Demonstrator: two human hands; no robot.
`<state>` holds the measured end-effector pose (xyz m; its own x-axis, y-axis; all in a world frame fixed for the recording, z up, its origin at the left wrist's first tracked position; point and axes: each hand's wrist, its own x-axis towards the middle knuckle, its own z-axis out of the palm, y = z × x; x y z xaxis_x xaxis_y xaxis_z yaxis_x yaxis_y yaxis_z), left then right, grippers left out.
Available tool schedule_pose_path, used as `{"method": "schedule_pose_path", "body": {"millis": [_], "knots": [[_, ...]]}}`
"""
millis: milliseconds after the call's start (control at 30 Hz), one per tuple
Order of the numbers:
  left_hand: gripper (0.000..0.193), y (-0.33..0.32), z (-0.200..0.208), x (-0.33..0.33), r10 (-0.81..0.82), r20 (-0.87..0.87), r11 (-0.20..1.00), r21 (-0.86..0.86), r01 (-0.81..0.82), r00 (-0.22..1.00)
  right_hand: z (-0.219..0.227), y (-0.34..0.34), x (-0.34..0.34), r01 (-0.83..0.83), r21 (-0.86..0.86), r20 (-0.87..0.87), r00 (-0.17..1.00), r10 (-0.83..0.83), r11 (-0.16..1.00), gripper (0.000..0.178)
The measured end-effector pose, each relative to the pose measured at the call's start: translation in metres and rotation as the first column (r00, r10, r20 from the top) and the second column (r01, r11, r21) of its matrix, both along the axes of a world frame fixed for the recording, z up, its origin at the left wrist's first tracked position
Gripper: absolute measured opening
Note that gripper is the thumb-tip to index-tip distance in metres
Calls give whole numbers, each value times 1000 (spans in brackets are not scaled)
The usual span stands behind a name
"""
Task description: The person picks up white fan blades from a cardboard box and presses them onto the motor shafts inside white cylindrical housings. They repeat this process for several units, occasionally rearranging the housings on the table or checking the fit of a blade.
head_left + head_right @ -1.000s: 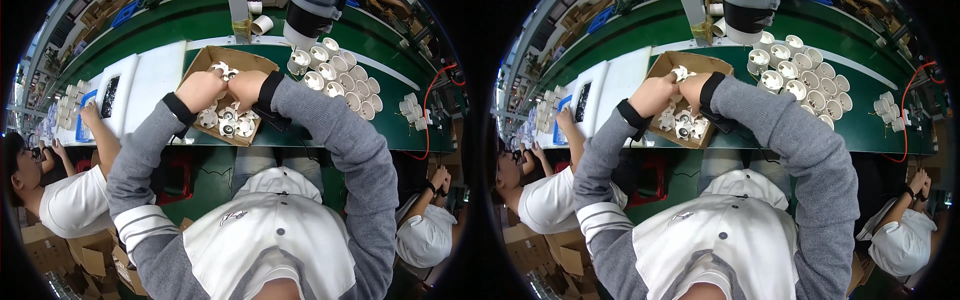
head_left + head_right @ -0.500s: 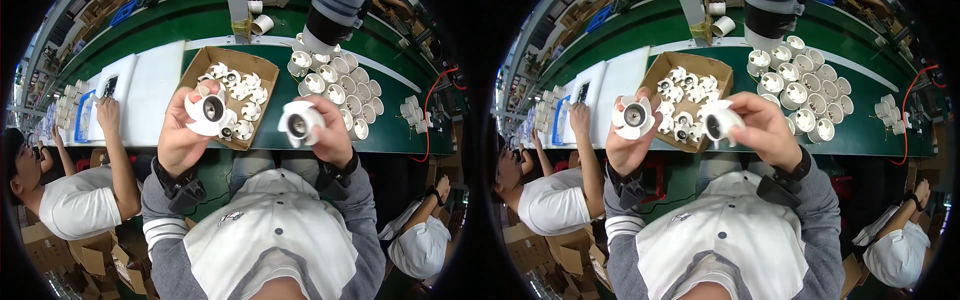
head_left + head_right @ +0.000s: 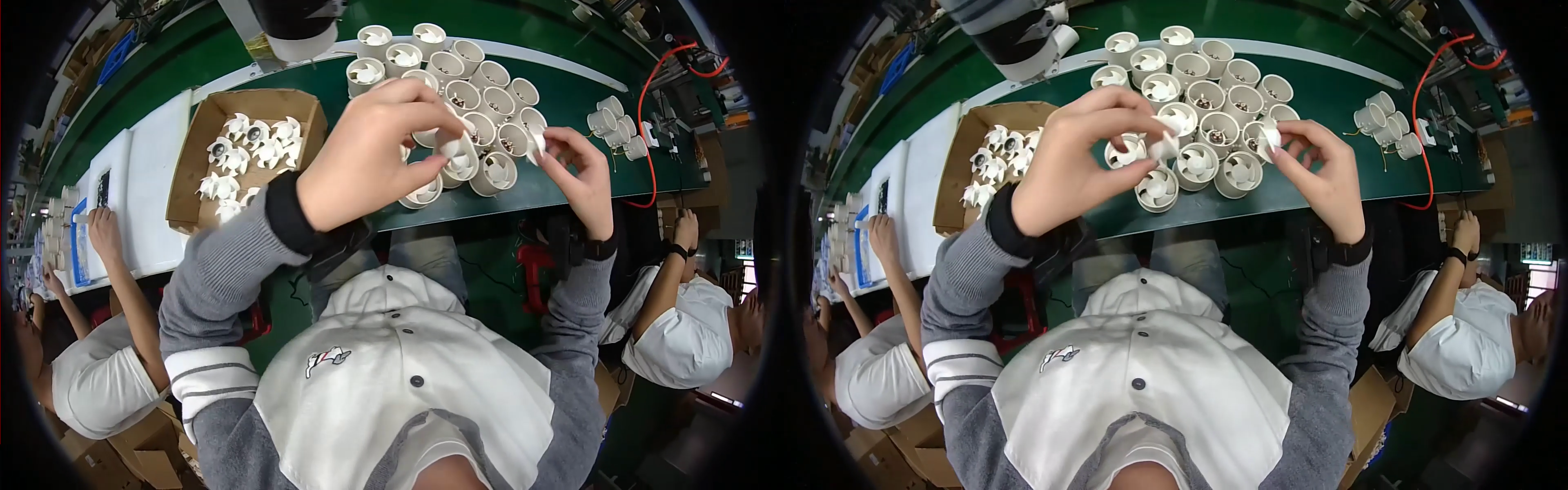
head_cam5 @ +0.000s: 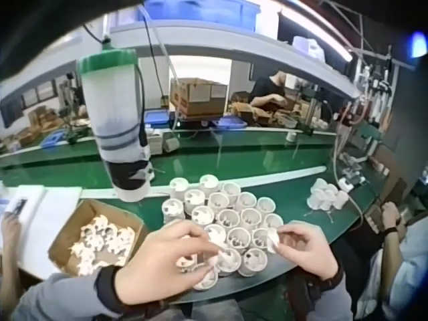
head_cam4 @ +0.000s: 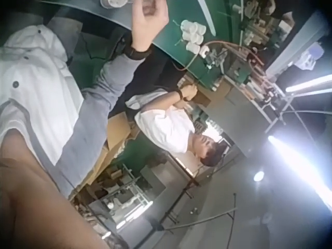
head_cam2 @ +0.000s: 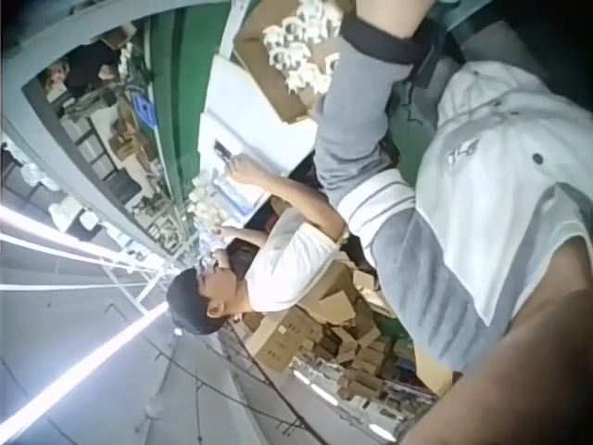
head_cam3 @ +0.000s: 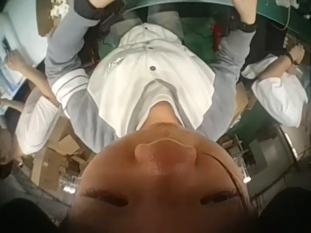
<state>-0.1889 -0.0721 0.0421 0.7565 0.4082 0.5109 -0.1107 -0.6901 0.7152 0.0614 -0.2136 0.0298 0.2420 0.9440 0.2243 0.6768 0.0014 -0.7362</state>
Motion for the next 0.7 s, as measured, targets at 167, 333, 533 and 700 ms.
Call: {"method": "schedule_pose_path", "body": {"millis": [167, 333, 533, 700], "knots": [[18, 24, -25, 80, -1, -102, 963, 269, 29, 995, -3, 29, 34, -80, -58, 274, 957, 93, 995, 27], [16, 37, -41, 117, -10, -402, 881, 430, 199, 916, -5, 51, 41, -133, -238, 442, 867, 229, 962, 25], [13, 26, -18, 143, 61, -685, 824, 445, 351, 726, -16, 62, 39, -130, -357, 572, 752, 327, 925, 22], [14, 34, -28, 143, -12, -627, 779, 483, 401, 779, -31, 65, 37, -103, -368, 636, 697, 331, 924, 17]]}}
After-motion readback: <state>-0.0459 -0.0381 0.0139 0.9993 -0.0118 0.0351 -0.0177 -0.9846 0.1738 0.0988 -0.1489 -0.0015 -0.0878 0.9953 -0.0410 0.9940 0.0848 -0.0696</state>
